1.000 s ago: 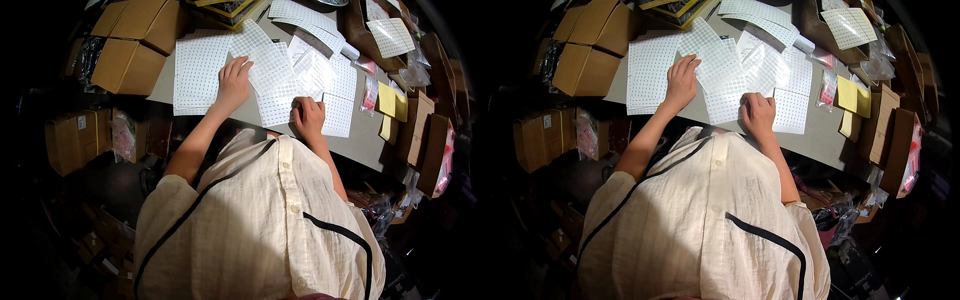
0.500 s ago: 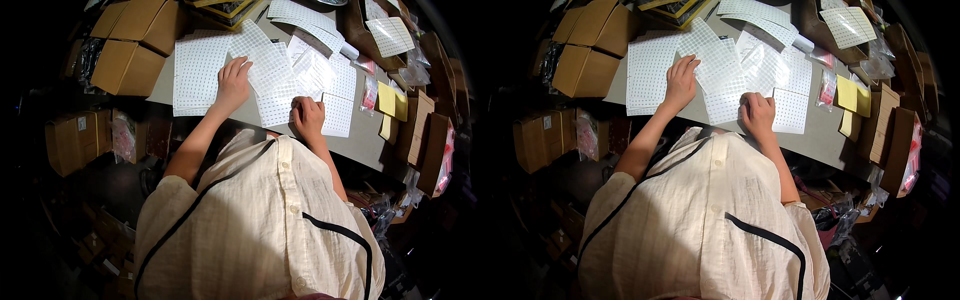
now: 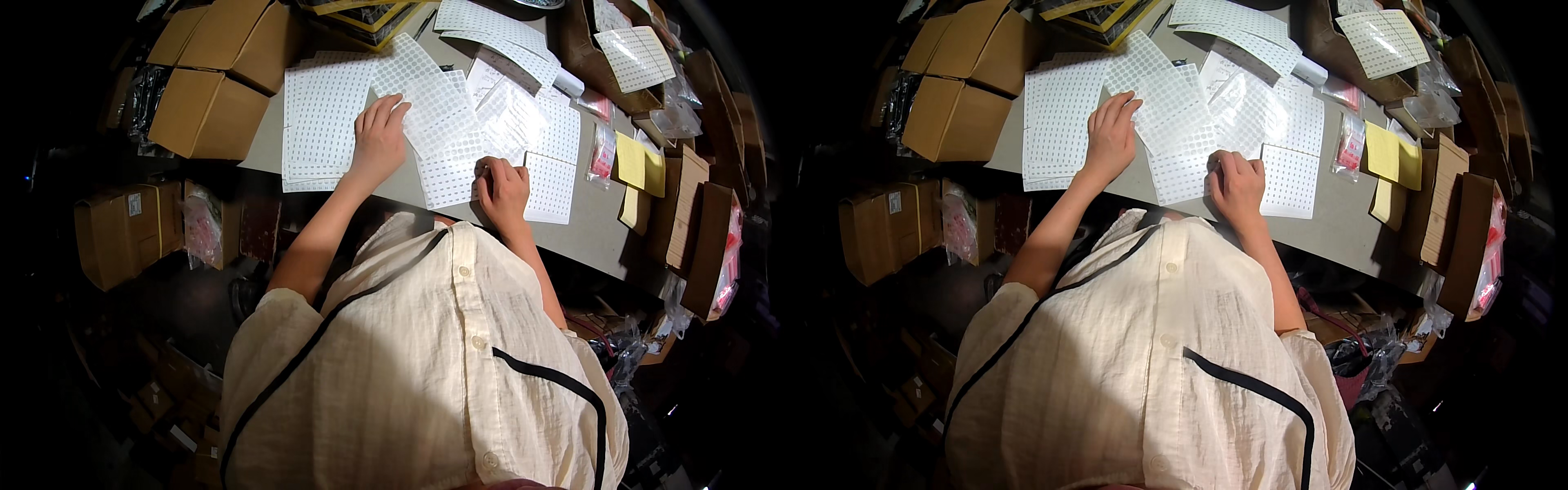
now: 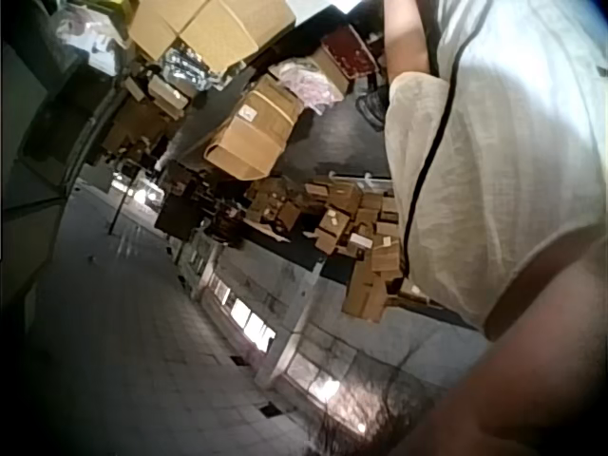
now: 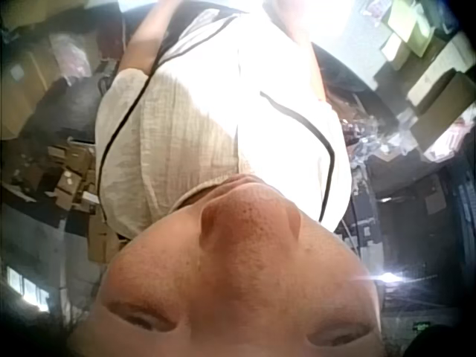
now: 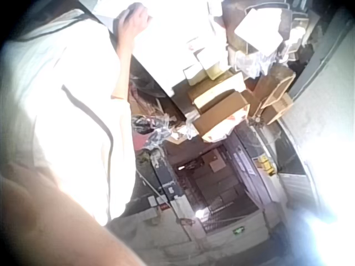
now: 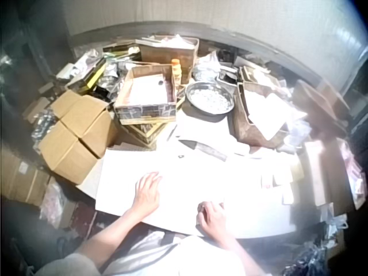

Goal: The person sorts through sheets of adhesive labels on a cluttered table, peeling individual labels from the backing paper and placing them into a small plastic bag. The person also handles small black plastic clips, picking them up and moving them around the workspace.

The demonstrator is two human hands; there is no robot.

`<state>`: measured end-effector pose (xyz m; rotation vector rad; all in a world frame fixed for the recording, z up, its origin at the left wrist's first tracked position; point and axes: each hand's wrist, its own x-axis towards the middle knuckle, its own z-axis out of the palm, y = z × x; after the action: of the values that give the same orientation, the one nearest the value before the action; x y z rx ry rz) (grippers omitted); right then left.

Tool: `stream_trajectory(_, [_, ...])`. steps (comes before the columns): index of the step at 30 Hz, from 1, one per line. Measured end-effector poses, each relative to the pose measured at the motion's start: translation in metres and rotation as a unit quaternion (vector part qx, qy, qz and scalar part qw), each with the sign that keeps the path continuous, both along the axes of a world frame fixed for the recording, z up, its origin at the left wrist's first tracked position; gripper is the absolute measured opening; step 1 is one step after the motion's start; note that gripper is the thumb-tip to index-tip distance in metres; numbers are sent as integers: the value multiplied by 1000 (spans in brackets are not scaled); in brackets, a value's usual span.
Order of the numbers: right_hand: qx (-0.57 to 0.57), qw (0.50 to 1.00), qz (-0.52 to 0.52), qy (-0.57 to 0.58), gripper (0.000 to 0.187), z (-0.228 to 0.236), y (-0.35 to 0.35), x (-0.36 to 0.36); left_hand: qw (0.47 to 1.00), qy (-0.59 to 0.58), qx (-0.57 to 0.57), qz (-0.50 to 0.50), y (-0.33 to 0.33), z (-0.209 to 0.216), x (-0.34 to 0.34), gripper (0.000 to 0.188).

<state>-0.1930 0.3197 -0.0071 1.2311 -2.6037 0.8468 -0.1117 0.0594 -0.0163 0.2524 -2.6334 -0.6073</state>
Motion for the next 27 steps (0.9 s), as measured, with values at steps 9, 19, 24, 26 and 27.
stream_trajectory(9, [-31, 998, -21, -40, 25, -1, -1, 0, 1000, 6, 11, 0, -1, -1, 0, 44])
stream_trajectory(19, [4, 990, -77, -119, 33, 20, -24, 1, 1000, -2, 5, 5, -1, -5, -1, 47])
stream_trajectory(24, [-80, 916, -99, -380, 21, 24, -26, -2, 1000, -7, -1, 6, -1, -4, 0, 47])
stream_trajectory(26, [-120, 879, -116, -447, 18, 19, -23, -4, 1000, -6, 3, 5, -1, -4, 0, 47])
stream_trajectory(27, [-134, 872, -121, -456, 18, 12, -19, -8, 1000, -2, 5, 6, -1, -3, -1, 46])
